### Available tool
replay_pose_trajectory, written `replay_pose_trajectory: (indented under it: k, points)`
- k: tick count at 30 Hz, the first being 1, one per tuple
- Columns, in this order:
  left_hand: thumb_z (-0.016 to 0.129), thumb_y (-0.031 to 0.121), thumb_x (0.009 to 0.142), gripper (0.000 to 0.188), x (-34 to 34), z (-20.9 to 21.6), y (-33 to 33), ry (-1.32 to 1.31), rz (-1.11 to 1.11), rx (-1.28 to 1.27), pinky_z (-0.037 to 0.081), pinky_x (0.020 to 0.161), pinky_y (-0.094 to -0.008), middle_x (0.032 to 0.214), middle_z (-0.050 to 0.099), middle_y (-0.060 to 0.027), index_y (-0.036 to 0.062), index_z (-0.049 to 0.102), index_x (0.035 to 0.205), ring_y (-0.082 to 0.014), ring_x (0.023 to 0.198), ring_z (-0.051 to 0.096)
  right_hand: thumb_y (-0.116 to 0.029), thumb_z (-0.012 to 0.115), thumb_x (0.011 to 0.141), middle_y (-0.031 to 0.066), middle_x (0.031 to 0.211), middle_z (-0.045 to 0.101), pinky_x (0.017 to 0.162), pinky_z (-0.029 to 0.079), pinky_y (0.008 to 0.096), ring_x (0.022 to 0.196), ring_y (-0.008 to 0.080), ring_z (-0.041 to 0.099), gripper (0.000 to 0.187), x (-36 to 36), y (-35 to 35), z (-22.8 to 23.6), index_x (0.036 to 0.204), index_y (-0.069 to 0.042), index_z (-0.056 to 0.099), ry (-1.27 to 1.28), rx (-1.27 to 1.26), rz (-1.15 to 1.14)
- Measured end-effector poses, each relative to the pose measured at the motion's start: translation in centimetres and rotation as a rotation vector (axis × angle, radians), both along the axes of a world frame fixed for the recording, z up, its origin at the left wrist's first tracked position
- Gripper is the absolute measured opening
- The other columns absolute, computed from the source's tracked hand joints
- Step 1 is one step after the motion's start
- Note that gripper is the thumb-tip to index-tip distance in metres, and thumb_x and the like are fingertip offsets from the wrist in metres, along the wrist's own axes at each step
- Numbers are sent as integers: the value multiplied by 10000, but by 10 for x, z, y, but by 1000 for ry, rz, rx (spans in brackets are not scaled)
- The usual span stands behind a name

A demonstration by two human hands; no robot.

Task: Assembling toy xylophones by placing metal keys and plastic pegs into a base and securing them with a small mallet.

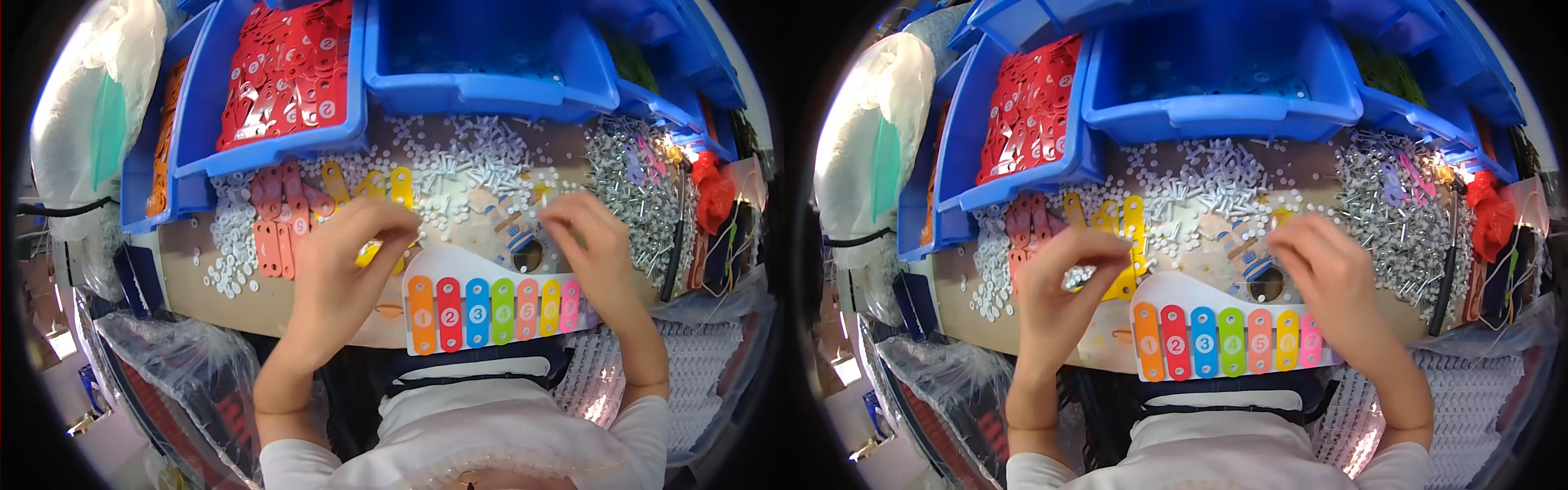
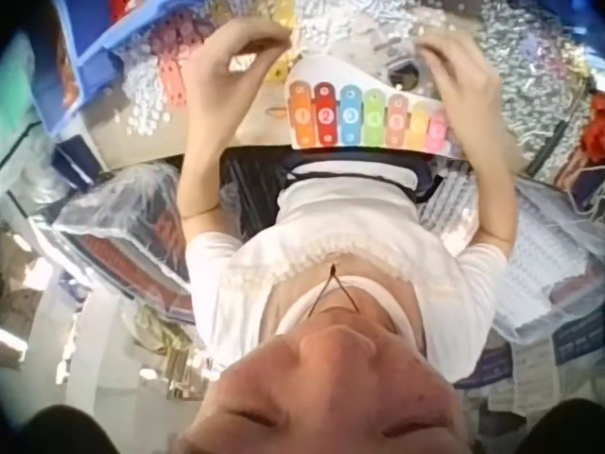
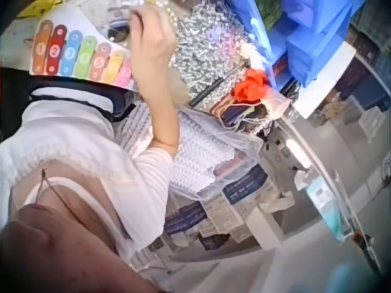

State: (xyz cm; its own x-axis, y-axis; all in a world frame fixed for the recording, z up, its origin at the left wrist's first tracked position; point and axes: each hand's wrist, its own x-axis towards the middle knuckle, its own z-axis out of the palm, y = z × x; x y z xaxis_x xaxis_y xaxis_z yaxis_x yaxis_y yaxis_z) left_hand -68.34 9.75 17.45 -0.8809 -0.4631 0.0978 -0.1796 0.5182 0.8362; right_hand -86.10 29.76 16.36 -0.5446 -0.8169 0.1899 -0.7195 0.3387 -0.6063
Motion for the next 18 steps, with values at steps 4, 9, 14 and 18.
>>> replay_pose_trajectory:
  k: [4, 9, 14, 18]
  points:
    - [678, -77, 807, 133, 35, 3, 14, -91, 84, 424, 565, 763, -276, 932, 703, -92, -40, 668, 934, -150, 853, 678, -8, 695, 790, 101, 888, 655, 709, 518, 301, 809, 205, 646, 141, 25, -1, 20, 927, 7, 668, -388, 61, 233]
    - [685, -49, 825, 112, 32, 2, 13, -279, 73, 762, 584, 714, -275, 941, 704, -137, -59, 661, 935, -162, 821, 691, -83, 703, 829, 64, 853, 674, 694, 499, 279, 760, 128, 629, 109, 32, -26, 17, 917, -19, 698, -705, 206, 305]
    - [689, -34, 830, 114, 32, 1, 6, -317, 64, 845, 585, 702, -269, 940, 700, -132, -51, 644, 934, -155, 818, 689, -119, 671, 844, 94, 787, 691, 632, 506, 282, 702, 147, 649, 147, 29, -42, 16, 930, 0, 689, -752, 259, 370]
    - [687, -34, 832, 130, 29, -1, 2, -377, 27, 848, 582, 685, -264, 925, 686, -116, -46, 633, 949, -145, 796, 680, -142, 714, 823, 34, 779, 677, 632, 451, 252, 691, 99, 577, 141, 31, -48, 13, 918, -39, 701, -804, 363, 370]
